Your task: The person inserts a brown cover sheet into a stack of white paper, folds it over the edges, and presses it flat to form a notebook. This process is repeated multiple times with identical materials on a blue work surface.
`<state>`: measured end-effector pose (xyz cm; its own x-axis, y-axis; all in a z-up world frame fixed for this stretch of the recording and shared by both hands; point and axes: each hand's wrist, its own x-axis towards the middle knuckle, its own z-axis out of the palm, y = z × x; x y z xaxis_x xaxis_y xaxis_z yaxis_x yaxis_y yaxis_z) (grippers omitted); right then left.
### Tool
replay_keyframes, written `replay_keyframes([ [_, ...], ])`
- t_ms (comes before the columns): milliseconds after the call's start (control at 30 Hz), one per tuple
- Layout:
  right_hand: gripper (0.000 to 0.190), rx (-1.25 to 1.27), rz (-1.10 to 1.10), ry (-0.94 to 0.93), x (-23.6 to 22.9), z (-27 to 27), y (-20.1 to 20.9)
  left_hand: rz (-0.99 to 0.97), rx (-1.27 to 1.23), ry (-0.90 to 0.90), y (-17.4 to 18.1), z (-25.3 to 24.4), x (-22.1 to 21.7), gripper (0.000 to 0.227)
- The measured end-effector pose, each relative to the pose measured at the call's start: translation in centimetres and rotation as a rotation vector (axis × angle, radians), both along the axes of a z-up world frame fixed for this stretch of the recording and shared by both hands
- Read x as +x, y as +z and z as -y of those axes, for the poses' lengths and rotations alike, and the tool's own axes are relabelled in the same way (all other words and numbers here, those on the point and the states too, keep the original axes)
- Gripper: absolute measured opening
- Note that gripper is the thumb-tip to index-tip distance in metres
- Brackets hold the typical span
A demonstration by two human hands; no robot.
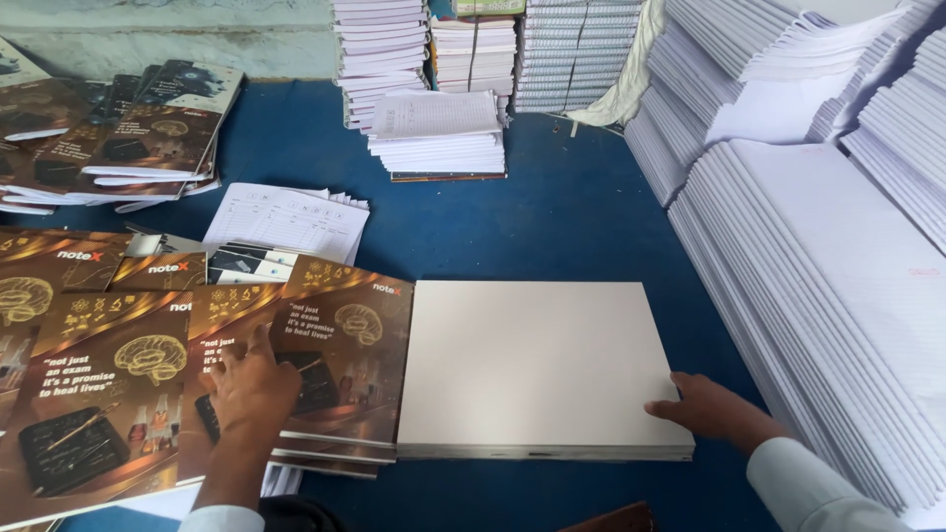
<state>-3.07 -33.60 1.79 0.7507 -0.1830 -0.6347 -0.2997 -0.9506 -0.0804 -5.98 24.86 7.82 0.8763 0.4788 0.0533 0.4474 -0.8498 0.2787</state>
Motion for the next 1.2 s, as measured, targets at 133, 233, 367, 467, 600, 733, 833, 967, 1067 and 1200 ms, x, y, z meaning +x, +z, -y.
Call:
replay_keyframes([
  [133, 0.100, -0.093, -0.013, 0.020, -0.6, -2.2, -0.2, -0.113, -0.121, -0.117, -0.4, 3.2, 0.9, 0.064],
  [233, 0.109, -0.180, 0.019, 0.109, -1.6, -4.0, 0.2, -0.183, -0.422, -0.133, -1.7, 6.1, 2.0, 0.048],
  [367, 0.116, -0.211, 0.064, 0.143, -2.1, -4.9, 1.1, -0.253, -0.587, -0.193, -4.4, 8.8, 3.3, 0.057],
  [467, 0.111, -0.231, 0.058, 0.168, -2.0, -5.0, 1.3, -0.351, -0.473, -0.232, -6.6, 10.4, 4.1, 0.053],
  [600, 0.104, -0.088, 0.114, 0.025, -1.4, -4.7, 1.2, -0.319, -0.390, -0.321, -8.5, 11.7, 4.0, 0.053],
  [733, 0.104, -0.068, 0.169, -0.065, -0.4, -3.4, 0.7, -0.268, -0.344, -0.405, -7.9, 13.3, 2.3, 0.069],
  [833, 0.098, -0.075, 0.152, -0.099, 0.1, -2.3, 0.1, -0.439, -0.164, -0.429, -6.2, 14.7, 1.2, 0.077],
  [967, 0.086, -0.009, 0.114, -0.170, 0.4, -1.9, -0.9, -0.428, -0.062, -0.516, -4.5, 16.2, 0.6, 0.082],
  [1067, 0.083, -0.004, 0.152, -0.211, 0.5, -2.1, 0.0, -0.428, -0.081, -0.526, -4.3, 16.3, 0.3, 0.086],
  [1200, 0.070, 0.045, 0.299, -0.362, 0.0, -2.7, 3.4, -0.422, -0.125, -0.512, -4.5, 16.1, 0.4, 0.084],
])
